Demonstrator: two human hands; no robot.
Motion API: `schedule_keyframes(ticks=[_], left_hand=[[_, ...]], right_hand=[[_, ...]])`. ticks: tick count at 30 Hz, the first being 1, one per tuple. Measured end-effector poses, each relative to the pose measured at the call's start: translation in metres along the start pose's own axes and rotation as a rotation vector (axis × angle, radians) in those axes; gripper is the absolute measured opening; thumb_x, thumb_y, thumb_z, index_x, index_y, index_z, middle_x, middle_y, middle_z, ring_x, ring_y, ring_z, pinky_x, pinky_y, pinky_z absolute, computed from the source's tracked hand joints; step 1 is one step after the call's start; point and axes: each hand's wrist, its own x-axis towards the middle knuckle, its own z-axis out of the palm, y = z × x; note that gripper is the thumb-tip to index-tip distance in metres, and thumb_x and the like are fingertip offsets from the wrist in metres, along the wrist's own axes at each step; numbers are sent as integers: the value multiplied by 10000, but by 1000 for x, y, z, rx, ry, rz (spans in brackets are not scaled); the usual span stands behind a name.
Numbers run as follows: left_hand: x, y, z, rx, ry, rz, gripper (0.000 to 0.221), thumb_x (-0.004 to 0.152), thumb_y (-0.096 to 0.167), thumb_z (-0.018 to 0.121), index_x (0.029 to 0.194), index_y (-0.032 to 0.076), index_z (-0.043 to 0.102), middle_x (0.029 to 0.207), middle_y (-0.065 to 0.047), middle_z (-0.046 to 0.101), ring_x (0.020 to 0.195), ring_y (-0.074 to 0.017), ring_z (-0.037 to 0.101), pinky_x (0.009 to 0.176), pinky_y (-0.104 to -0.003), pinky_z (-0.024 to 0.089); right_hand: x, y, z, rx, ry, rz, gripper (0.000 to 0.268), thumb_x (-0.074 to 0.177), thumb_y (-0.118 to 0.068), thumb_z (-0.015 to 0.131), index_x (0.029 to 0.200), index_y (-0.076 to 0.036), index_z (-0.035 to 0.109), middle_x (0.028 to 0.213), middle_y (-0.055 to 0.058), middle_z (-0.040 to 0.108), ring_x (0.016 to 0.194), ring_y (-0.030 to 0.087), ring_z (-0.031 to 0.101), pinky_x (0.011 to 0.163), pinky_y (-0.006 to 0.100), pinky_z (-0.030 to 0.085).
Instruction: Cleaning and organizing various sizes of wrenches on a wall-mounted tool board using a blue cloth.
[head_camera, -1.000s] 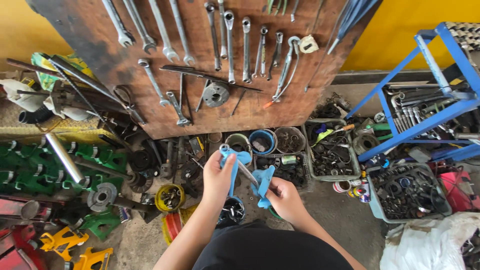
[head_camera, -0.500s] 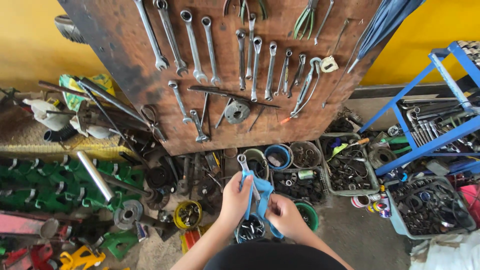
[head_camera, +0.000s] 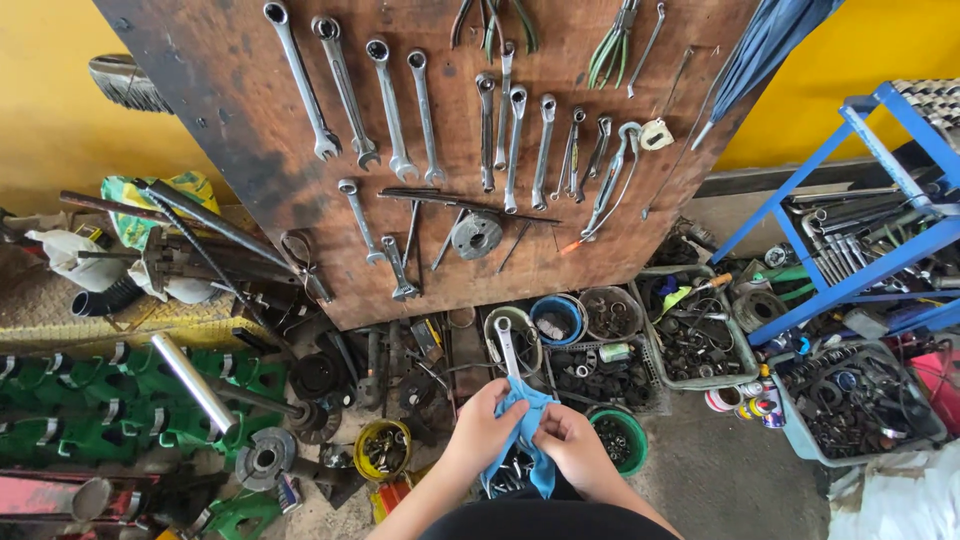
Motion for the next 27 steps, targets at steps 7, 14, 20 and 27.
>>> schedule_keyframes(ticks=[7,14,20,27], left_hand=[[29,-15,-20,-51,70,44,210,897,128,715,1050,-5,663,910,-72,747,831,-116,689,757,-280,563],[82,-29,-43,-459,78,-154,213,965,184,635,1098,21,670,920,-11,720,787,-89,654,668,-278,549],[146,-24,-55,-545,105,-144,293,1018,283,626,1178,52,708,848,10,653,649,-56,523,552,-220,394],[252,-34,-50,-1068,-85,90,500,1150,473,436,1207,49,694,751,19,651,542,-87,537,459,-242,417]], right_hand=[[21,-14,11,-9,-52,-61,71,916,47,643,960,-5,664,809,-6,679,716,62,604,649,219,466],[58,-41,-5,-11,-118,-104,144,911,12,614,1027,-6,698,910,20,743,829,92,676,788,243,527],[115,-82,-48,-70,-54,-203,72,943,-41,641,995,-5,677,873,39,748,773,84,652,709,240,499],[175,-176,-83,-90,-22,-303,111,939,-73,677,1030,-14,700,843,53,745,629,56,538,533,223,392]])
